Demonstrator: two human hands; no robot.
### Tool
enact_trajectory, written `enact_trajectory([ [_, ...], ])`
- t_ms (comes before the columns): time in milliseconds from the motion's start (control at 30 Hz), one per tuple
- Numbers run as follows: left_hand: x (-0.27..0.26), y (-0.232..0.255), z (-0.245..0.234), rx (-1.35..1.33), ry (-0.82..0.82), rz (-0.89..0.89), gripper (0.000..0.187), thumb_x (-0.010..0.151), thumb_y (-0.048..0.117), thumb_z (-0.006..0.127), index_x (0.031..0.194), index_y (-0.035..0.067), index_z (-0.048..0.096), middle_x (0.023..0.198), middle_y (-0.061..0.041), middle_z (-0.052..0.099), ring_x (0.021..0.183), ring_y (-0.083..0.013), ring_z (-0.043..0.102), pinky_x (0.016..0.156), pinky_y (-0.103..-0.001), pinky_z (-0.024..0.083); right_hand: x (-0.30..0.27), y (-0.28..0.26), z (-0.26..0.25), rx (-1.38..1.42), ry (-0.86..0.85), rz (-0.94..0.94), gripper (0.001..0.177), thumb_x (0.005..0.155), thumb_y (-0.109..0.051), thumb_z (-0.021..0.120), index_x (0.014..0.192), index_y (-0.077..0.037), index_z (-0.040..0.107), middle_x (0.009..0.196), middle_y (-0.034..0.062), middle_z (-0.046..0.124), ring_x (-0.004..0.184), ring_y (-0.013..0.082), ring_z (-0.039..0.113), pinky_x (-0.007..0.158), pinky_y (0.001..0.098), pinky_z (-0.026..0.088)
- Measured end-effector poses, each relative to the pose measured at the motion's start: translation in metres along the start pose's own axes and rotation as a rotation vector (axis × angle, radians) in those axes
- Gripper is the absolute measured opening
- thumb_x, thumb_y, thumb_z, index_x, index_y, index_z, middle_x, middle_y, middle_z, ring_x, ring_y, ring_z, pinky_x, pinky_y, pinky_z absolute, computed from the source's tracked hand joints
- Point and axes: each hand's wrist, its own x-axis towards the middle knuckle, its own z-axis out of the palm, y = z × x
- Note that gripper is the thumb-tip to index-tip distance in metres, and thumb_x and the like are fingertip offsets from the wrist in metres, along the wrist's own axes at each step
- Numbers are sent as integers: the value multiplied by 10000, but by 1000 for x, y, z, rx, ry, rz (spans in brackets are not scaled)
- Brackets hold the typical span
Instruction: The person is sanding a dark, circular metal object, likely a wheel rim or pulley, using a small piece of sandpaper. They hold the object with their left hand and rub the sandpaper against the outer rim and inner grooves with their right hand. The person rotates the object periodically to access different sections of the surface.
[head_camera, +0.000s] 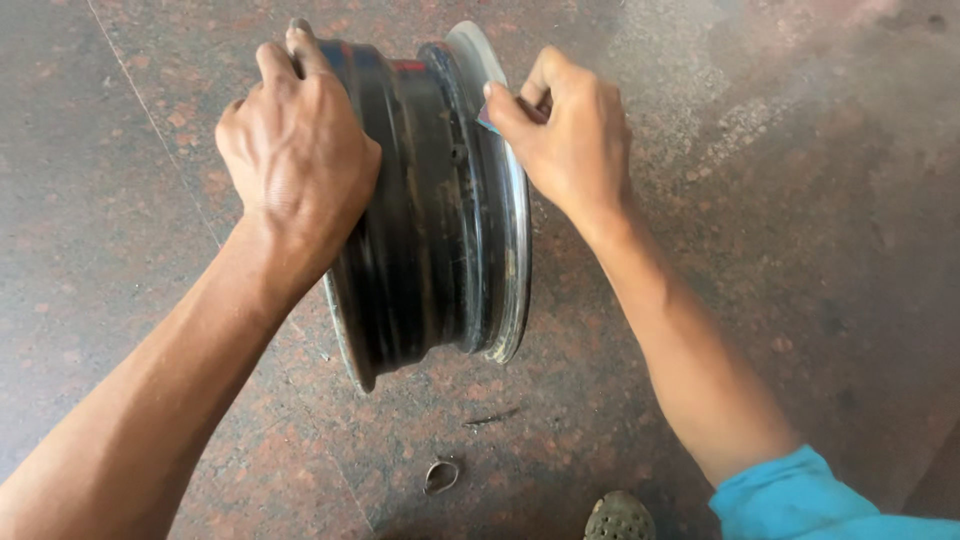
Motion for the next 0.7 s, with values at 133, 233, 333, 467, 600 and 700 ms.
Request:
enact_trajectory([
  [133,-3,3,-8,-24,-21,-11,764,762,6,636,1461,-187,395,1096,-286,589,717,-335,687,585,-437,553,-40,-8,-11,45,17,-37,352,989,-162,793,741,-87,555,580,24,583,437,106,501,376,259,374],
  [233,-18,3,-5,-6,11,34,758,764,16,633,1442,-225,396,1098,-292,582,729,-337,685,574,-420,559,-12,8,-2,19,-13,-22,360,986,-172,808,744,-89,556,581,17,597,453,92,537,383,265,373],
  [333,-19,10,-9,-21,-59,-53,738,801,-3,612,1475,-189,374,1094,-283,575,666,-323,694,560,-445,563,0,2,-5,-7,4,-54,358,986,-174,819,770,-68,553,607,38,605,490,120,554,423,283,386],
  [467,-24,13,-21,-133,-21,-59,716,811,21,623,1439,-219,377,1117,-302,564,716,-377,695,532,-457,571,-59,-28,-27,100,53,-17,363,991,-202,770,756,-79,523,611,37,616,539,120,630,494,276,465],
  [600,-26,11,-22,-90,-64,-81,720,824,1,606,1475,-190,366,1143,-309,568,698,-366,694,535,-465,557,-8,0,-5,94,-47,42,368,988,-205,801,745,-89,551,603,36,640,544,103,662,374,269,394],
  [700,-16,15,-22,-37,-86,-96,765,774,14,626,1469,-174,365,1156,-319,564,680,-358,694,540,-473,546,1,0,-3,22,-2,14,364,946,-192,834,733,-103,553,577,31,627,457,116,575,403,266,406],
])
